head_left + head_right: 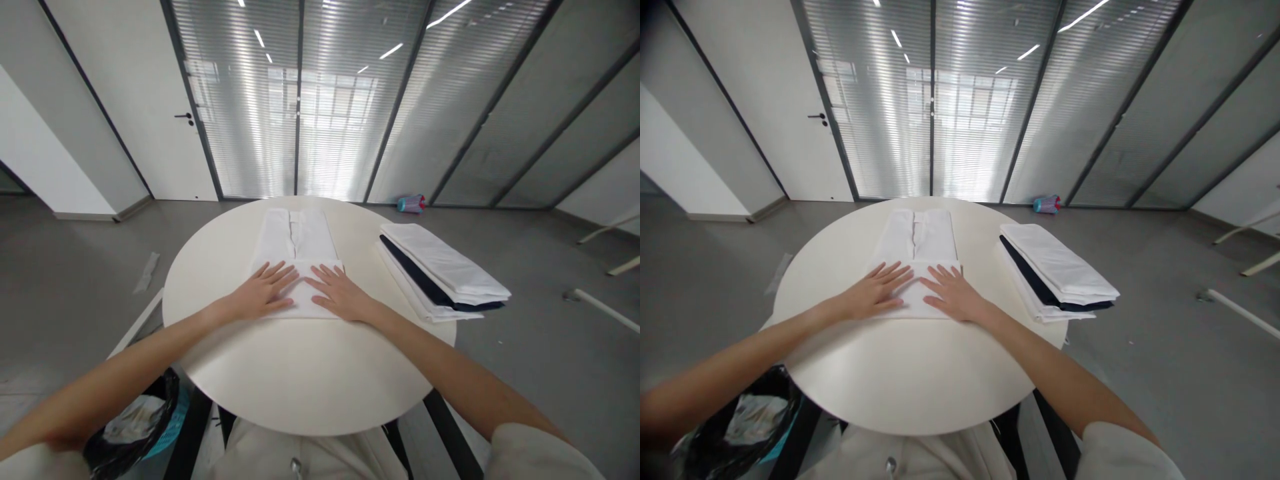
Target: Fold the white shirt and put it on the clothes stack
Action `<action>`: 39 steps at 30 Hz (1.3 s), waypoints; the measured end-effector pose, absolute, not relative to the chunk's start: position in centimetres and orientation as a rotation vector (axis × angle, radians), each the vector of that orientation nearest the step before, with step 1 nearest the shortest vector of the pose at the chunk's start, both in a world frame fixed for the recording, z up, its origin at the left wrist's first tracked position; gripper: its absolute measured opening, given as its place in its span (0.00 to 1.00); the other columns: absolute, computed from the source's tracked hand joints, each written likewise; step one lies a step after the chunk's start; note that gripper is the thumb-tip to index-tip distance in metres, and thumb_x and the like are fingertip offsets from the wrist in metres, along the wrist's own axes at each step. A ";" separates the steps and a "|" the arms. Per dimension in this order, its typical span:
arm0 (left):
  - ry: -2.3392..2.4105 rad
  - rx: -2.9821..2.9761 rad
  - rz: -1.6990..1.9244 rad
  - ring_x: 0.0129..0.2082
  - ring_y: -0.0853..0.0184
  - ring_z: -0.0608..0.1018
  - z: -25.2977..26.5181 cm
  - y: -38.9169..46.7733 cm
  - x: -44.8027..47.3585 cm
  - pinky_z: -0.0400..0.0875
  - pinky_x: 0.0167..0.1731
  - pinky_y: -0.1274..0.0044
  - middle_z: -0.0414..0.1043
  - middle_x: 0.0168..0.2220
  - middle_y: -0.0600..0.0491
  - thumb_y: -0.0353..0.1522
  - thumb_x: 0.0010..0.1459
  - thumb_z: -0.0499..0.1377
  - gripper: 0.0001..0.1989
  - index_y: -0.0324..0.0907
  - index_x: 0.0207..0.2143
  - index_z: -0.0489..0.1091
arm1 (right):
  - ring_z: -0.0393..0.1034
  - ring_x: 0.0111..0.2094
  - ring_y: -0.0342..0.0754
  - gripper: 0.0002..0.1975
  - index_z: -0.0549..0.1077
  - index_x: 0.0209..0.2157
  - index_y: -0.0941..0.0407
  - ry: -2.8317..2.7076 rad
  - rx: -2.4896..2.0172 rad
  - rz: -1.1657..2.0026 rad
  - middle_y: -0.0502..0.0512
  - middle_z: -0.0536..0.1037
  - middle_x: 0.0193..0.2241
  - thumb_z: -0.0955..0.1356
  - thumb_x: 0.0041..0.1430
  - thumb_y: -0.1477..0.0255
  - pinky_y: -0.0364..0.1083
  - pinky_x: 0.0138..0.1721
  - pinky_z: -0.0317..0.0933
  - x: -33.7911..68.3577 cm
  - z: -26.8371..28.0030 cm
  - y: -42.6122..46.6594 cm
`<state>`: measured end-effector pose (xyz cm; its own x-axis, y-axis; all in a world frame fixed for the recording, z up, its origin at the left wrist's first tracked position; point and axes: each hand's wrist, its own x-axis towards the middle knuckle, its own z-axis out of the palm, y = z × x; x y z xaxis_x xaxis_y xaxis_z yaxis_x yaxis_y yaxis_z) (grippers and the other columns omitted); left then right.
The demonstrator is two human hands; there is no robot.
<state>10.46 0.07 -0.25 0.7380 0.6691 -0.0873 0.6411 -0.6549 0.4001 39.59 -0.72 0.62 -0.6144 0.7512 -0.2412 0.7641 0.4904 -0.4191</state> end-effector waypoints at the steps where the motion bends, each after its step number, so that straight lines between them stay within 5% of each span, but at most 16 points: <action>1: 0.964 2.531 0.079 0.71 0.57 0.49 -0.6 0.0 10.6 0.44 0.68 0.59 0.46 0.71 0.51 0.52 0.69 0.43 0.33 0.50 0.71 0.48 | 0.40 0.71 0.57 0.31 0.58 0.68 0.48 2.678 1.361 -0.760 0.55 0.49 0.70 0.53 0.70 0.51 0.62 0.69 0.36 39.5 0.4 -0.6; 11: 1.049 2.500 0.034 0.71 0.54 0.51 -0.7 0.3 9.5 0.45 0.68 0.57 0.48 0.71 0.46 0.50 0.69 0.44 0.33 0.44 0.69 0.54 | 0.37 0.72 0.59 0.31 0.57 0.69 0.54 2.525 1.596 -0.851 0.60 0.47 0.71 0.53 0.71 0.55 0.67 0.67 0.38 41.6 -1.3 0.8; 16: 0.803 2.530 0.091 0.72 0.54 0.45 2.7 -2.5 13.4 0.41 0.68 0.56 0.43 0.72 0.50 0.52 0.66 0.50 0.35 0.51 0.70 0.50 | 0.37 0.71 0.61 0.31 0.56 0.69 0.54 2.522 1.606 -0.735 0.60 0.46 0.71 0.53 0.71 0.55 0.68 0.67 0.39 41.1 -1.6 0.2; 22: 0.329 2.453 0.173 0.70 0.57 0.53 4.9 -4.8 15.9 0.48 0.69 0.60 0.49 0.70 0.56 0.45 0.67 0.55 0.29 0.58 0.68 0.56 | 0.38 0.71 0.60 0.31 0.55 0.69 0.53 2.529 1.603 -0.717 0.60 0.47 0.71 0.53 0.71 0.55 0.66 0.67 0.40 41.3 -1.7 0.2; 26: 0.193 2.339 0.150 0.68 0.59 0.59 5.3 -4.8 14.3 0.50 0.69 0.60 0.60 0.66 0.58 0.37 0.68 0.54 0.16 0.56 0.55 0.73 | 0.37 0.71 0.59 0.31 0.55 0.70 0.53 2.518 1.593 -0.725 0.60 0.47 0.71 0.52 0.71 0.55 0.64 0.68 0.40 41.3 -1.6 0.2; 29: 0.124 2.109 0.119 0.60 0.64 0.72 6.2 -5.4 13.4 0.64 0.63 0.70 0.73 0.57 0.57 0.32 0.66 0.54 0.13 0.51 0.41 0.80 | 0.37 0.71 0.60 0.31 0.55 0.70 0.54 2.510 1.588 -0.729 0.61 0.47 0.71 0.53 0.71 0.56 0.65 0.68 0.40 41.2 -1.5 0.2; 34: 0.200 2.142 0.220 0.65 0.56 0.65 7.3 -7.5 14.7 0.60 0.65 0.63 0.66 0.63 0.48 0.37 0.63 0.59 0.16 0.45 0.52 0.76 | 0.37 0.71 0.60 0.31 0.55 0.70 0.54 2.498 1.613 -0.758 0.60 0.47 0.71 0.53 0.71 0.55 0.65 0.68 0.40 41.0 -1.2 0.2; 39: 0.042 2.083 0.240 0.40 0.66 0.82 7.0 -6.8 15.3 0.74 0.46 0.76 0.82 0.38 0.51 0.37 0.66 0.56 0.12 0.44 0.37 0.79 | 0.37 0.71 0.60 0.31 0.55 0.69 0.54 2.497 1.594 -0.753 0.60 0.47 0.71 0.53 0.71 0.56 0.65 0.68 0.39 41.1 -1.1 0.2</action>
<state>15.31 -6.80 7.04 0.9797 0.1285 0.1536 -0.0693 -0.5019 0.8622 41.08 0.18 -1.09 -0.4536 0.8294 -0.3262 0.8714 0.3360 -0.3574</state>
